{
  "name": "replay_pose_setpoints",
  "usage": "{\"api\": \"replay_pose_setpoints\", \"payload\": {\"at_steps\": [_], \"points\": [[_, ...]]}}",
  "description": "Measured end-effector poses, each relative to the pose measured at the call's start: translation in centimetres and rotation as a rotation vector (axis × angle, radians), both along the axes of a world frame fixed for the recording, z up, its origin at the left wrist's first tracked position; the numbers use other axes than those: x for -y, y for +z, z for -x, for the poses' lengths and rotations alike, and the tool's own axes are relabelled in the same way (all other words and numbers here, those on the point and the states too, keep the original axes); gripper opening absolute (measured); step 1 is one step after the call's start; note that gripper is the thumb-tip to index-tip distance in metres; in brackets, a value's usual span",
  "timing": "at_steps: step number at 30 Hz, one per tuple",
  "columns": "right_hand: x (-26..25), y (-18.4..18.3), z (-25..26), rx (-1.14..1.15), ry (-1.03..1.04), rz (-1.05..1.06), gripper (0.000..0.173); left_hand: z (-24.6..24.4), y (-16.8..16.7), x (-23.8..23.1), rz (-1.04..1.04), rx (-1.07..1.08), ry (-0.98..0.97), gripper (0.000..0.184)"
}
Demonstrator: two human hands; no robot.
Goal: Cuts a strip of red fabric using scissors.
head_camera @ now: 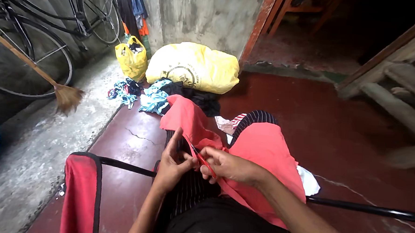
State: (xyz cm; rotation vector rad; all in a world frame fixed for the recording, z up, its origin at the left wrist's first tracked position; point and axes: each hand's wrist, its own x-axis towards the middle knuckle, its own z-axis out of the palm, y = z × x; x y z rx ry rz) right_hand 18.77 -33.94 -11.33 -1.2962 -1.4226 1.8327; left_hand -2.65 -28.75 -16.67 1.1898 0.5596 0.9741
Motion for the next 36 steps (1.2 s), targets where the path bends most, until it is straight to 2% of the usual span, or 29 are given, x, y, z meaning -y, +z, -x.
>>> {"api": "replay_pose_setpoints", "payload": {"at_steps": [6, 12, 20, 25, 30, 33, 36], "points": [[0.0, -0.6, 0.6, -0.053, -0.028, 0.003, 0.025, 0.2, -0.1, 0.1, -0.007, 0.013, 0.001, 0.1], [-0.2, -0.7, 0.5, -0.04, 0.015, -0.003, 0.033, 0.1, -0.1, 0.3, -0.033, -0.01, -0.003, 0.101], [-0.3, 0.1, 0.2, -0.002, -0.035, -0.008, 0.024, 0.1, -0.1, 0.4, -0.045, -0.035, -0.025, 0.104], [-0.9, 0.8, -0.1, 0.091, 0.019, -0.011, 0.03, 0.0, -0.2, 0.7, -0.083, -0.036, -0.056, 0.113], [-1.0, 0.3, -0.4, 0.089, -0.003, -0.024, 0.031, 0.0, 0.0, 0.7, -0.063, -0.066, -0.078, 0.127], [-1.0, 0.4, -0.5, 0.083, 0.006, -0.022, 0.029, 0.1, -0.1, 0.0, -0.018, -0.009, -0.065, 0.118], [-1.2, 0.7, -0.6, 0.093, 0.016, -0.017, 0.028, -0.2, 0.3, -1.3, 0.079, 0.141, 0.03, 0.088]]}}
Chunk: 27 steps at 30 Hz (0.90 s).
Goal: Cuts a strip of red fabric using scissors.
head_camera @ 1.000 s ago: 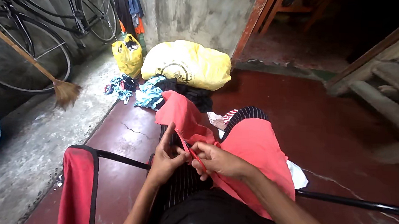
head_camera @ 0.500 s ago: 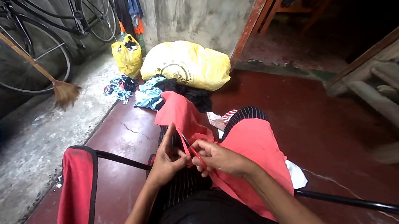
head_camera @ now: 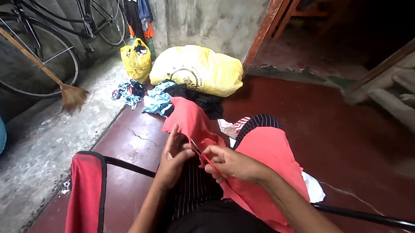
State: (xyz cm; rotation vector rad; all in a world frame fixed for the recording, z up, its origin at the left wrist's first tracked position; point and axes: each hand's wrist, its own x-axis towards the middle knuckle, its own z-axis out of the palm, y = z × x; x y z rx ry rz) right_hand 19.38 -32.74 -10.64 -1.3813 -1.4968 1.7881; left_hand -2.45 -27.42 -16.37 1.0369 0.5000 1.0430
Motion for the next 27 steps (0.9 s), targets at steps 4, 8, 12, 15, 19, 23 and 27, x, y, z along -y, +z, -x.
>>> {"api": "replay_pose_setpoints", "payload": {"at_steps": [4, 8, 12, 15, 19, 23, 27], "points": [[-0.3, 0.5, 0.1, 0.041, -0.005, -0.005, 0.03, -0.7, 1.3, -1.6, 0.189, 0.139, 0.152, 0.05], [-0.6, 0.5, 0.2, 0.079, 0.005, -0.028, 0.031, -1.3, 1.8, -1.6, 0.19, 0.088, 0.253, 0.048], [-0.8, 0.9, 0.5, 0.125, 0.007, -0.04, 0.031, -1.1, 1.6, -1.3, 0.109, 0.013, 0.259, 0.058], [-0.9, 0.9, 0.7, 0.132, 0.019, -0.047, 0.03, -0.8, 1.6, -1.3, 0.054, -0.035, 0.255, 0.065], [-1.1, 0.9, 1.1, 0.127, 0.024, -0.024, 0.025, -0.4, 1.7, -1.3, 0.004, -0.115, 0.244, 0.072], [-1.4, 0.8, 1.5, 0.136, 0.036, -0.033, 0.032, 0.0, 1.3, -1.3, -0.026, -0.148, 0.234, 0.079], [-2.0, 0.5, 1.6, 0.141, 0.057, -0.061, 0.035, 0.0, 1.1, -1.2, -0.015, -0.115, 0.237, 0.089]]}}
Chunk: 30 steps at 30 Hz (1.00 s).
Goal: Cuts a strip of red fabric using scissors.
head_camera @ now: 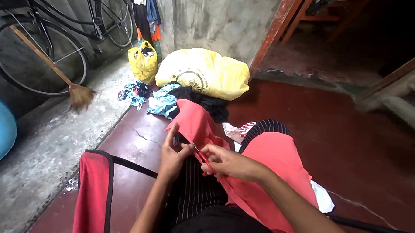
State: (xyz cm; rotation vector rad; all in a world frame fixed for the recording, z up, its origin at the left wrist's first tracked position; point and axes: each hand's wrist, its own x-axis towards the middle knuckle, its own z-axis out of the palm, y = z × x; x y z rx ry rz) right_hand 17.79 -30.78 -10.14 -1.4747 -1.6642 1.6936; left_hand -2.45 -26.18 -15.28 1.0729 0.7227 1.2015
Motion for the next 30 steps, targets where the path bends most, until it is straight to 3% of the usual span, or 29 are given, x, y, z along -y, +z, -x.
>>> {"api": "replay_pose_setpoints", "payload": {"at_steps": [8, 25, 30], "points": [[-0.6, 1.2, -0.7, -0.059, 0.057, 0.055, 0.026, 0.3, -0.1, -0.1, -0.037, 0.005, -0.024, 0.095], [-2.1, 1.7, -0.1, -0.081, 0.108, 0.065, 0.031, 0.7, -0.3, 1.1, -0.055, -0.089, -0.076, 0.102], [-2.2, 1.2, -0.5, -0.066, 0.105, 0.036, 0.025, 0.9, -0.7, 1.0, -0.069, -0.076, -0.107, 0.108]]}}
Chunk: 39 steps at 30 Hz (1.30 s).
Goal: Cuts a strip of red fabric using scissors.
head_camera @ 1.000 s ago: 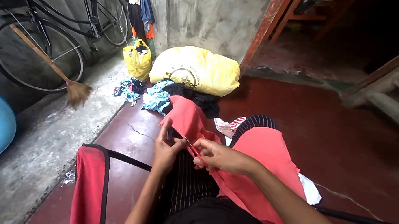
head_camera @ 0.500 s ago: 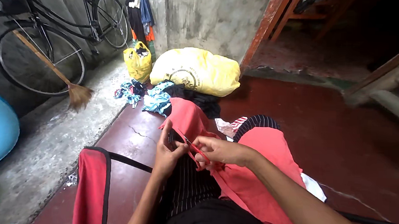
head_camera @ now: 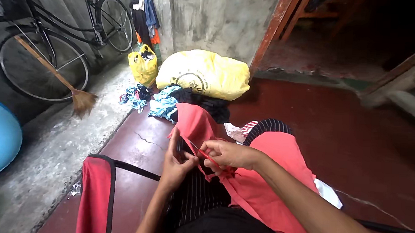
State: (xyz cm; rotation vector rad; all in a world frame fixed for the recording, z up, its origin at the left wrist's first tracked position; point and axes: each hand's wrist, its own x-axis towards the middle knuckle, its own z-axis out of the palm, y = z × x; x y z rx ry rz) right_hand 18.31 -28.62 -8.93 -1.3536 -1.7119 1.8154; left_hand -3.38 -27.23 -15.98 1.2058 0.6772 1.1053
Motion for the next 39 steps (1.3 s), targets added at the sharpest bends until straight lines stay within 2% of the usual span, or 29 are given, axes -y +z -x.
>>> {"api": "replay_pose_setpoints", "payload": {"at_steps": [3, 7, 9, 12, 22, 28, 34, 39], "points": [[0.2, -0.2, -0.1, 0.026, 0.025, -0.002, 0.026, 0.0, -0.3, -0.8, -0.009, 0.003, 0.035, 0.107], [0.1, -0.3, 0.0, 0.053, 0.02, -0.008, 0.026, 0.1, 0.4, -2.4, 0.004, 0.083, 0.11, 0.082], [0.0, -0.4, 0.0, 0.049, 0.015, -0.017, 0.024, 0.2, 0.8, -2.9, -0.006, 0.067, 0.128, 0.077], [-0.1, -0.5, 0.2, 0.059, 0.011, -0.03, 0.025, 0.4, 0.8, -3.0, -0.062, -0.006, 0.192, 0.077], [-0.5, 0.0, 0.5, 0.127, 0.048, -0.031, 0.026, 0.5, 0.8, -3.0, 0.029, 0.041, 0.206, 0.089], [-1.5, -0.1, 0.9, 0.057, 0.105, 0.016, 0.032, 0.9, 0.3, -2.9, 0.043, 0.073, 0.162, 0.09], [-1.8, -0.7, 0.3, -0.076, 0.104, 0.067, 0.022, 1.5, -0.1, -2.9, 0.034, 0.097, 0.118, 0.091], [-2.2, -1.1, 0.7, -0.107, 0.112, 0.105, 0.026, 1.4, -0.5, -2.7, 0.021, 0.126, 0.075, 0.093]]}}
